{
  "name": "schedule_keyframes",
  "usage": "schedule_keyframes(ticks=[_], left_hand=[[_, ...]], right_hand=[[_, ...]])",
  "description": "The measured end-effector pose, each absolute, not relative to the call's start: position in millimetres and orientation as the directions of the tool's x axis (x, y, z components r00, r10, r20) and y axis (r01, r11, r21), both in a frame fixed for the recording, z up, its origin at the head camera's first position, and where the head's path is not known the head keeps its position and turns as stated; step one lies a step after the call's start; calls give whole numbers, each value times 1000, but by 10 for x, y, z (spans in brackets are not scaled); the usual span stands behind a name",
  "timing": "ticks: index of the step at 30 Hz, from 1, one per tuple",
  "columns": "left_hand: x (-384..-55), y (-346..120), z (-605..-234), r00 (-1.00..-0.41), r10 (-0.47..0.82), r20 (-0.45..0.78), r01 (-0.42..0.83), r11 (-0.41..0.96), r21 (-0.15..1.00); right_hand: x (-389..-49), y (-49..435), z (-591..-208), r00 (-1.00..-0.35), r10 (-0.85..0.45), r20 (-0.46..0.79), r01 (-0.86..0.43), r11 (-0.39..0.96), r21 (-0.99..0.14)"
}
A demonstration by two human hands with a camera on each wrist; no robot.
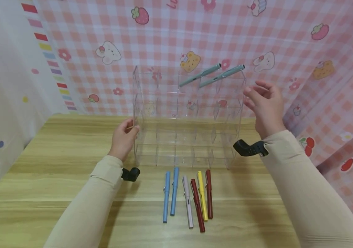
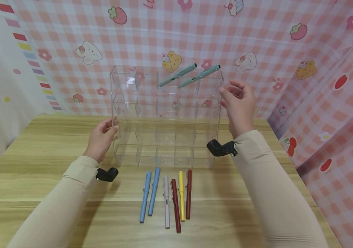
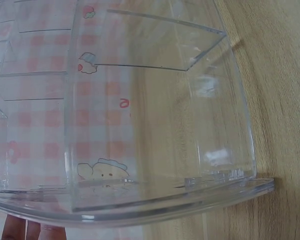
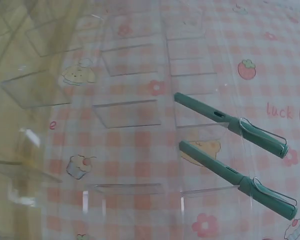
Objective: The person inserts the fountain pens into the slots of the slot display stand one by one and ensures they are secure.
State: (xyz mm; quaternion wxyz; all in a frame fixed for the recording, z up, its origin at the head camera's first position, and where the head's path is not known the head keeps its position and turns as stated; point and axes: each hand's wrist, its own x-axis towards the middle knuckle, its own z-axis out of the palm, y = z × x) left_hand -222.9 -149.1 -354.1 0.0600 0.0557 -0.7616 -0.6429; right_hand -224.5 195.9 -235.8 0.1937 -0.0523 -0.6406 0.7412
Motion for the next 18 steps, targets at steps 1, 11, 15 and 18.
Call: schedule_keyframes(ticks=[1,11,15,18], left_hand=[[-2230,-1492,-3542,-987,-162,20,-8,169,986],[-2246,-1497,-3561,-986,-165,22,-5,160,987],[-2246,-1494,-3561,-986,-163,23,-3,157,988],[-2245,-1490,-3560,-986,-162,25,-1,157,988]], right_hand=[[-2217,1971,-2384,-920,351,171,-220,-103,-970],[-1970,2095,-2668,-966,246,83,-142,-233,-962],[-1883,2122,-2789,-974,218,64,-117,-241,-963],[-1822,2133,-2885,-978,199,63,-108,-223,-969]])
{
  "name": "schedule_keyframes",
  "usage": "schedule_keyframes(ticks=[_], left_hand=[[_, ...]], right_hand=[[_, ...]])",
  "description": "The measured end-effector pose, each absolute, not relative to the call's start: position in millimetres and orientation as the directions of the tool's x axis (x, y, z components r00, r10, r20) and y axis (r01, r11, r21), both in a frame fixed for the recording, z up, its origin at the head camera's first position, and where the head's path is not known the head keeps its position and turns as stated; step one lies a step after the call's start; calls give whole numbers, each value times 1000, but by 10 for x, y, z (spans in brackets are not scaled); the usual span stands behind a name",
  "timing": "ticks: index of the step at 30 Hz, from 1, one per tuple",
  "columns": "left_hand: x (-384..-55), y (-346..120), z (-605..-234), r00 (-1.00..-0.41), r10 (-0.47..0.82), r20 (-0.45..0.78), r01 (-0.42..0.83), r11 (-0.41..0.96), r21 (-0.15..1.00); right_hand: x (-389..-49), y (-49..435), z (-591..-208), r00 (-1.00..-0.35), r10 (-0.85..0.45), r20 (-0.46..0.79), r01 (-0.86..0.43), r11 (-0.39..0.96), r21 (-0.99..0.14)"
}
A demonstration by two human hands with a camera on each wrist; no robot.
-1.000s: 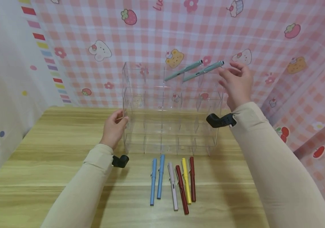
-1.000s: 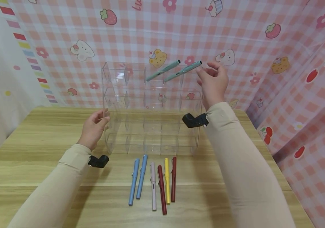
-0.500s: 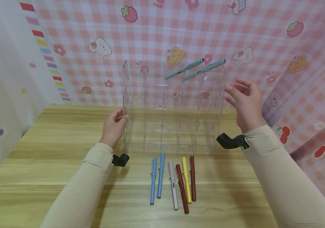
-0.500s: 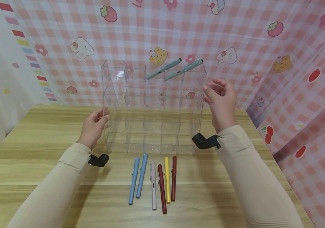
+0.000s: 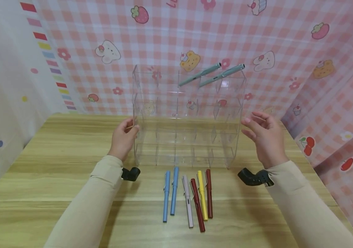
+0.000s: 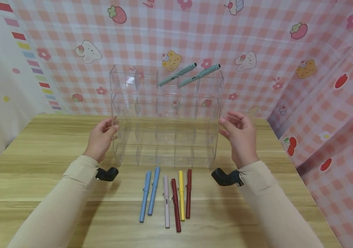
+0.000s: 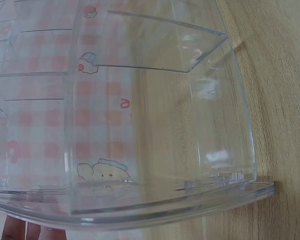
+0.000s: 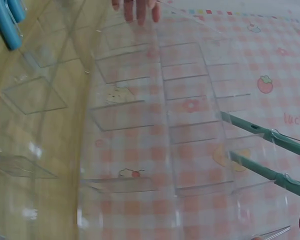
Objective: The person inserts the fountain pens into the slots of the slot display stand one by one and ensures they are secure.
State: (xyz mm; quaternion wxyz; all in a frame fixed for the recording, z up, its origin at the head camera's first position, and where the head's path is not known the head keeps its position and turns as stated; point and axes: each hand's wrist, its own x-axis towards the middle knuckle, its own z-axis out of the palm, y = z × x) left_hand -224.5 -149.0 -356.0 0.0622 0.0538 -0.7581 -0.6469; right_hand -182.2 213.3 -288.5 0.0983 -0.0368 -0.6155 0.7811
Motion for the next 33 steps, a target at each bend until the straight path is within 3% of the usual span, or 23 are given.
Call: schedule_keyframes(ticks=[11,22,33], left_hand=[[-2251,-1478,-3565,-986,-164,21,-6,162,987],[-2254,-1486,-3562,-985,-171,10,-15,145,989],[-2237,-1496,-3557,-987,-157,13,-9,141,990]], right_hand=[[-1602,2110,-3268,-991,131,9,-15,-46,-999],[-1438,1987,-3595,-995,57,-80,91,243,-966],[-1378,1831,-3878,-987,44,-155,161,345,-925]])
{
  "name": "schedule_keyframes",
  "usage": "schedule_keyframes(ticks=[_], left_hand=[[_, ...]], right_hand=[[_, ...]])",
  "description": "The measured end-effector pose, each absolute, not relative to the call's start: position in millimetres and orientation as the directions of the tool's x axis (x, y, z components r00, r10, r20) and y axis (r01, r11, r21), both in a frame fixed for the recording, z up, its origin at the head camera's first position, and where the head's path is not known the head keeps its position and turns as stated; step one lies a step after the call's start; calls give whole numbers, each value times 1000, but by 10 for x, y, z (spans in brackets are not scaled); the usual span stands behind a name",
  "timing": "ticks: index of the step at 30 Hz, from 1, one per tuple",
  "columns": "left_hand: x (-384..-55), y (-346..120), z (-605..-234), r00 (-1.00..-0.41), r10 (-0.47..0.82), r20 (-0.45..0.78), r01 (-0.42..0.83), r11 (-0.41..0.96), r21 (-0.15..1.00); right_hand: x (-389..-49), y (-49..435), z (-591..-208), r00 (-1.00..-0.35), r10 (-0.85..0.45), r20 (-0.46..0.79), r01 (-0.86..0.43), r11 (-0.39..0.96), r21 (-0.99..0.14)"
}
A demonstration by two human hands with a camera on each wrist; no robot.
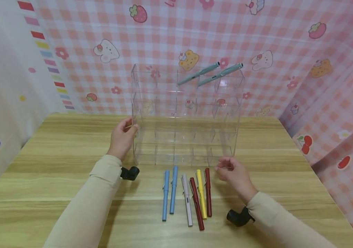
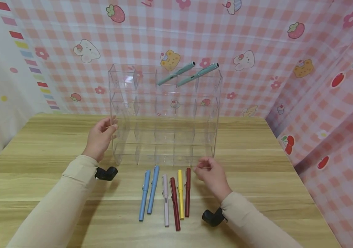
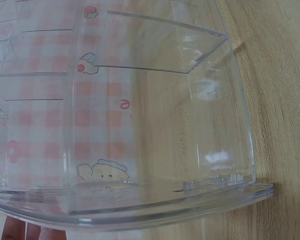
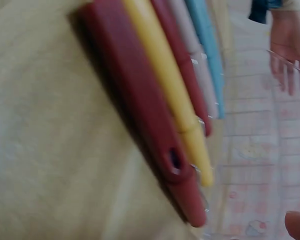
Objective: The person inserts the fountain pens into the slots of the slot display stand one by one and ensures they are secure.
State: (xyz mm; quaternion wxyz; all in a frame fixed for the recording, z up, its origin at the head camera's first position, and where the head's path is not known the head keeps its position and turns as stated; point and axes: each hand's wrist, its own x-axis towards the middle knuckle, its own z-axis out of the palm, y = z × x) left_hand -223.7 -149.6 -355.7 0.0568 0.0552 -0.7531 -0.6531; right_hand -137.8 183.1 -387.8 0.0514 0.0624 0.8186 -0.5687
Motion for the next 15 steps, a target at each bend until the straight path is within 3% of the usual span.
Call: schedule_keyframes(ticks=[15], left_hand=[[-2235,-1506,-3556,-988,-151,18,-5,149,989]], right_hand=[[-1444,1722,-4033,-977,-1,-214,186,492,-851]])
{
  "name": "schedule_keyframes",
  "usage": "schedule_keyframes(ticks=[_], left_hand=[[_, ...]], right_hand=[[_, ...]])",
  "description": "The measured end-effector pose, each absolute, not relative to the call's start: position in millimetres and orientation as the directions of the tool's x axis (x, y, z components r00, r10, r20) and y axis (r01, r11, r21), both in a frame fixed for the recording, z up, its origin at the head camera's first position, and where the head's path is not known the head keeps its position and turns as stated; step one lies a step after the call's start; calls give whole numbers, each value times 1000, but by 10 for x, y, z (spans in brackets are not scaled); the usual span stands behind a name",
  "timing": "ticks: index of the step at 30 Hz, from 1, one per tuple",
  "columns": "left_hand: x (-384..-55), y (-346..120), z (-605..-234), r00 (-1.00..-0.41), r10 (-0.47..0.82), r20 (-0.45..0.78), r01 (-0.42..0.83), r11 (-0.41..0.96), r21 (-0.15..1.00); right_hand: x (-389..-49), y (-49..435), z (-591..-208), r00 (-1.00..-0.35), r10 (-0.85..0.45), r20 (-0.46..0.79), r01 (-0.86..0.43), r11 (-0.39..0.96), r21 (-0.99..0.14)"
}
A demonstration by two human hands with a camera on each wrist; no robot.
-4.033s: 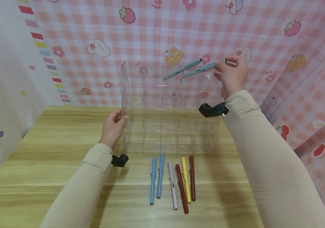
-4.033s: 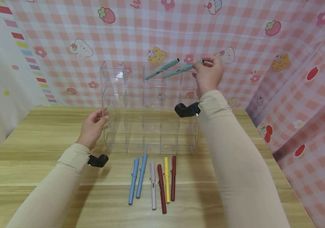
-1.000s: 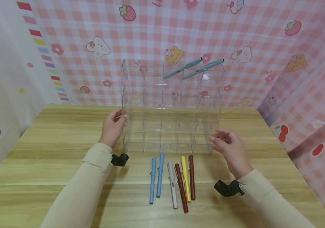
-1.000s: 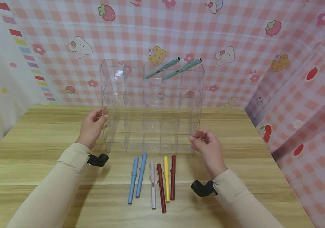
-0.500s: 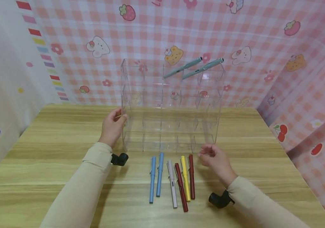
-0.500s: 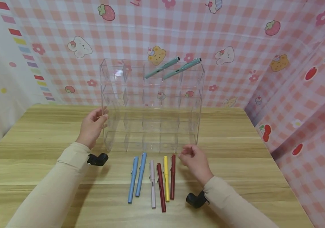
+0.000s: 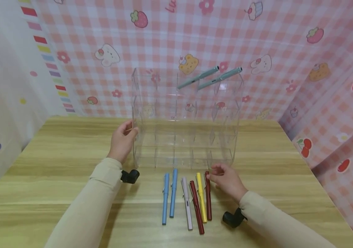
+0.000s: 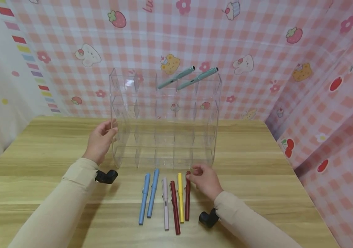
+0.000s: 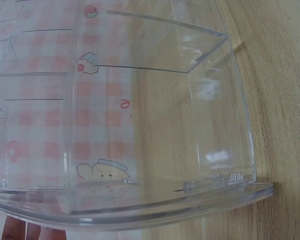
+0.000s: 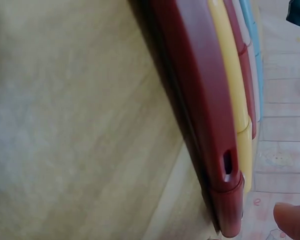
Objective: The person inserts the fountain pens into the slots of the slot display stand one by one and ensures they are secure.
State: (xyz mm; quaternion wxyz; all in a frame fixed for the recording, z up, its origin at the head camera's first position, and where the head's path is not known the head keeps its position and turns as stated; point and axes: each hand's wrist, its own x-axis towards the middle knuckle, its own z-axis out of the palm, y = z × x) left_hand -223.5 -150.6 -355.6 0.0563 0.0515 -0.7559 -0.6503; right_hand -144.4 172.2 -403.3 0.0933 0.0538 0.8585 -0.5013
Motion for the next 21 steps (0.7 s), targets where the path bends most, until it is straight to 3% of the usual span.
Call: schedule_keyframes(ticks=[21], left_hand=[[-2228,-1497,-3561,-987,-159,15,-9,154,988]], right_hand=[[-1531,1651,-4052,-982,-74,-174,76,686,-723]])
